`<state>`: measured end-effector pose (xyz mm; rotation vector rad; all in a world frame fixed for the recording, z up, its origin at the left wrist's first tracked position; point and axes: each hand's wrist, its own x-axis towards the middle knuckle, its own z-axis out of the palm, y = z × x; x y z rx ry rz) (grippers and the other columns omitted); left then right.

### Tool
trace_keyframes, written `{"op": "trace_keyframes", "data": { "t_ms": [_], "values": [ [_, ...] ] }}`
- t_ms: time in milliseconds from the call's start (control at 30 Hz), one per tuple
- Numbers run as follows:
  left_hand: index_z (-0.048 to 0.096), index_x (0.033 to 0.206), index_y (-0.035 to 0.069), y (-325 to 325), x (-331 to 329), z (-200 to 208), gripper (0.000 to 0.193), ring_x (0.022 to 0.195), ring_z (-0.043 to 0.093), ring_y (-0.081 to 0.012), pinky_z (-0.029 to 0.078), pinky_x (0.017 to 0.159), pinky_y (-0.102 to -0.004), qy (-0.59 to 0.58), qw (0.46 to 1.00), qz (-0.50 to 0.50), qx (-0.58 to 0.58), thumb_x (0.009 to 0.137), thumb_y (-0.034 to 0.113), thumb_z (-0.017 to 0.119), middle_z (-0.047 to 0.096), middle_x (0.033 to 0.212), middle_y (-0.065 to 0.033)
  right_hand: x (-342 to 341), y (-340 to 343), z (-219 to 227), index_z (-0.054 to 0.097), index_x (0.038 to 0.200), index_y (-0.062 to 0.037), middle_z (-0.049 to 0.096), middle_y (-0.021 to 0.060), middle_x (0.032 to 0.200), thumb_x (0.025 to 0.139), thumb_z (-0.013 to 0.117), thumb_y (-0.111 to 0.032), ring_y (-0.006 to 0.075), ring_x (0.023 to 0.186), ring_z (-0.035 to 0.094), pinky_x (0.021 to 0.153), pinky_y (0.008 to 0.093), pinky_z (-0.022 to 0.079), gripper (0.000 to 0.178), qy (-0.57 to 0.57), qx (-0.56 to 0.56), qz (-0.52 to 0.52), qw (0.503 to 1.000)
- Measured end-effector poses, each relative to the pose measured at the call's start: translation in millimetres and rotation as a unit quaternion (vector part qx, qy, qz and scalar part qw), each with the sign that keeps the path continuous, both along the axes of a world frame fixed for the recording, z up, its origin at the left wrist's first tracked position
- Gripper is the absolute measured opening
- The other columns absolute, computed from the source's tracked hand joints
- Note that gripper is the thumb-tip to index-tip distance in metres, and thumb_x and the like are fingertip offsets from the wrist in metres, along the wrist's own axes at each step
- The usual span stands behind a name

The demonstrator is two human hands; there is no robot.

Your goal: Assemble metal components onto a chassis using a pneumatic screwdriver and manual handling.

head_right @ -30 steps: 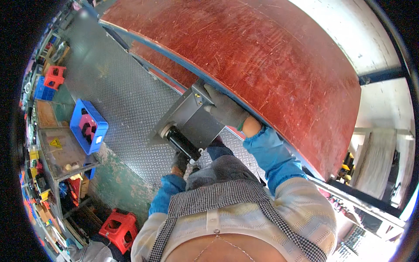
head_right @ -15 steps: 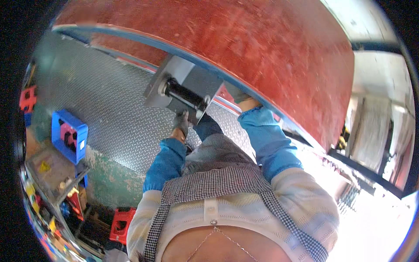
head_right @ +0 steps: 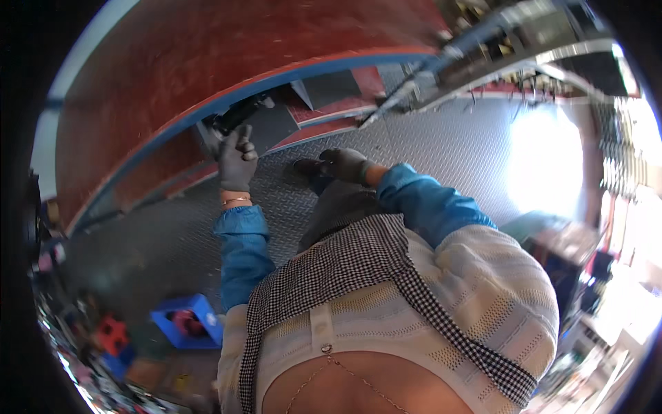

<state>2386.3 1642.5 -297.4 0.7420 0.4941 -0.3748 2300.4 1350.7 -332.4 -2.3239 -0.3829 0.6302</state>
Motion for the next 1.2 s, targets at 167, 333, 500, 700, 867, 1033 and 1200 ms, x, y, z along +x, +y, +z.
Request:
{"op": "trace_keyframes", "data": {
  "t_ms": [167, 333, 500, 700, 867, 1033, 1200],
  "values": [
    [0.06, 0.121, 0.003, -15, -19, 43, 0.039, 0.087, 0.059, -0.0142, 0.048, 0.073, -0.0274, -0.031, 0.938, 0.072, 0.338, 0.093, 0.03, 0.067, 0.066, 0.116, -0.0103, -38, -14, 41, 0.064, 0.126, -0.0118, 0.068, 0.0159, 0.118, 0.09, 0.063, -0.032, 0.0351, 0.111, 0.063, 0.098, 0.0438, 0.048, 0.041, 0.05, 0.081, -0.079, 0.992],
    [0.054, 0.133, 0.0, -16, -34, 69, 0.063, 0.121, 0.059, -0.029, 0.046, 0.103, -0.0383, 0.002, 0.747, 0.095, 0.658, 0.085, 0.037, 0.074, 0.063, 0.123, -0.0164, -56, -31, -3, 0.065, 0.127, -0.0142, 0.066, 0.0118, 0.126, 0.091, 0.059, -0.026, 0.0314, 0.116, 0.062, 0.102, 0.0415, 0.046, 0.038, 0.098, 0.139, -0.085, 0.982],
    [0.043, 0.144, -0.004, 73, 18, 37, 0.088, 0.126, 0.055, -0.0334, 0.044, 0.105, -0.0405, 0.02, 0.809, -0.023, 0.587, 0.078, 0.043, 0.078, 0.055, 0.137, -0.0235, -55, -26, 27, 0.065, 0.126, -0.0112, 0.067, 0.0136, 0.122, 0.091, 0.058, -0.024, 0.0306, 0.115, 0.062, 0.102, 0.0401, 0.046, 0.038, 0.143, 0.159, -0.142, 0.966],
    [0.044, 0.141, -0.004, 73, 56, 34, 0.079, 0.117, 0.059, -0.0283, 0.044, 0.102, -0.0367, -0.054, 0.744, -0.088, 0.66, 0.08, 0.033, 0.076, 0.059, 0.132, -0.0196, -50, -41, 2, 0.066, 0.125, -0.008, 0.068, 0.0132, 0.122, 0.089, 0.063, -0.021, 0.0267, 0.114, 0.063, 0.101, 0.0372, 0.046, 0.038, 0.192, 0.141, -0.199, 0.951],
    [0.059, 0.126, 0.004, 82, 81, 44, 0.051, 0.109, 0.058, -0.0284, 0.045, 0.095, -0.0397, -0.11, 0.721, -0.212, 0.65, 0.086, 0.033, 0.069, 0.062, 0.122, -0.0134, -25, -39, 6, 0.068, 0.119, -0.0071, 0.07, 0.0125, 0.115, 0.088, 0.063, -0.023, 0.0279, 0.111, 0.064, 0.1, 0.0384, 0.047, 0.036, 0.227, 0.125, -0.228, 0.939],
    [0.06, 0.122, 0.004, 66, 99, 46, 0.048, 0.107, 0.058, -0.0282, 0.046, 0.093, -0.0399, -0.118, 0.753, -0.23, 0.606, 0.086, 0.035, 0.068, 0.063, 0.119, -0.0129, 8, -42, -10, 0.068, 0.12, -0.0089, 0.07, 0.0147, 0.115, 0.089, 0.063, -0.02, 0.0287, 0.108, 0.065, 0.098, 0.0391, 0.048, 0.033, 0.179, 0.104, -0.183, 0.961],
    [0.062, 0.118, 0.003, 119, 82, 58, 0.046, 0.104, 0.059, -0.0279, 0.047, 0.09, -0.0402, -0.105, 0.8, -0.151, 0.571, 0.087, 0.037, 0.066, 0.064, 0.115, -0.0122, 32, -14, -25, 0.064, 0.124, -0.0049, 0.065, 0.0173, 0.125, 0.094, 0.058, -0.029, 0.034, 0.115, 0.061, 0.101, 0.041, 0.047, 0.039, 0.125, 0.076, -0.069, 0.987]
  ]
}}
